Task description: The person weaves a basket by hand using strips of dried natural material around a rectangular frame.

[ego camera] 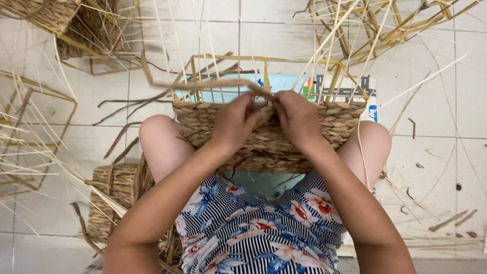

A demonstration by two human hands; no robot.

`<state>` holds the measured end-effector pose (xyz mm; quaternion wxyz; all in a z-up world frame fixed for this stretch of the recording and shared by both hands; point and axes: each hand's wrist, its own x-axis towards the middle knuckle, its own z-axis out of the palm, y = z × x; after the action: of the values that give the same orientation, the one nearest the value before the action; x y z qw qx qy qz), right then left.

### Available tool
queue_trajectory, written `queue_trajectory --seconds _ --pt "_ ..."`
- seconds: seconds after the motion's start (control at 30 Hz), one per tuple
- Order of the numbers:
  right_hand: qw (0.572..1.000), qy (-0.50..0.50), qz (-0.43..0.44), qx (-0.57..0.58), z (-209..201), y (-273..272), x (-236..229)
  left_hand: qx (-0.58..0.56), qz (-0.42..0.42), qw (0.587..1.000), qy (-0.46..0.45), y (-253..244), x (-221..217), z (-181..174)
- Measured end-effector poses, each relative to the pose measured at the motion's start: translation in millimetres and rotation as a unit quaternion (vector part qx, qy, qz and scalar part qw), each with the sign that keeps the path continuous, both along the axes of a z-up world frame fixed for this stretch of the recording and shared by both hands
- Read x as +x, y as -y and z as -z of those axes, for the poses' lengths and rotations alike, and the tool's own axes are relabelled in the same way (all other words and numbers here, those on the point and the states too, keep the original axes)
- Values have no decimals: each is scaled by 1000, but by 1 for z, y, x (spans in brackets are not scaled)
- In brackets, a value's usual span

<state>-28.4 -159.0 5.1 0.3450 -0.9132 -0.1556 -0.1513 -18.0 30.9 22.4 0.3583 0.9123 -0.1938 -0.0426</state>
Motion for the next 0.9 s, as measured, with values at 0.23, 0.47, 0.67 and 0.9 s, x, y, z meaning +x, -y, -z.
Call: queue_trajectory --seconds 0.23,0.47,0.67,0.9 --pt "990 -76 70 -98 1 -8 -4 -11 115 959 257 18 32 10" --pt "994 13 51 -99 -9 -7 -12 124 55 920 368 36 54 29" --pt "992 45 32 -114 -3 1 7 252 211 941 -84 34 115 3" --pt "991 22 70 -115 0 -12 22 222 378 872 -220 36 165 0"
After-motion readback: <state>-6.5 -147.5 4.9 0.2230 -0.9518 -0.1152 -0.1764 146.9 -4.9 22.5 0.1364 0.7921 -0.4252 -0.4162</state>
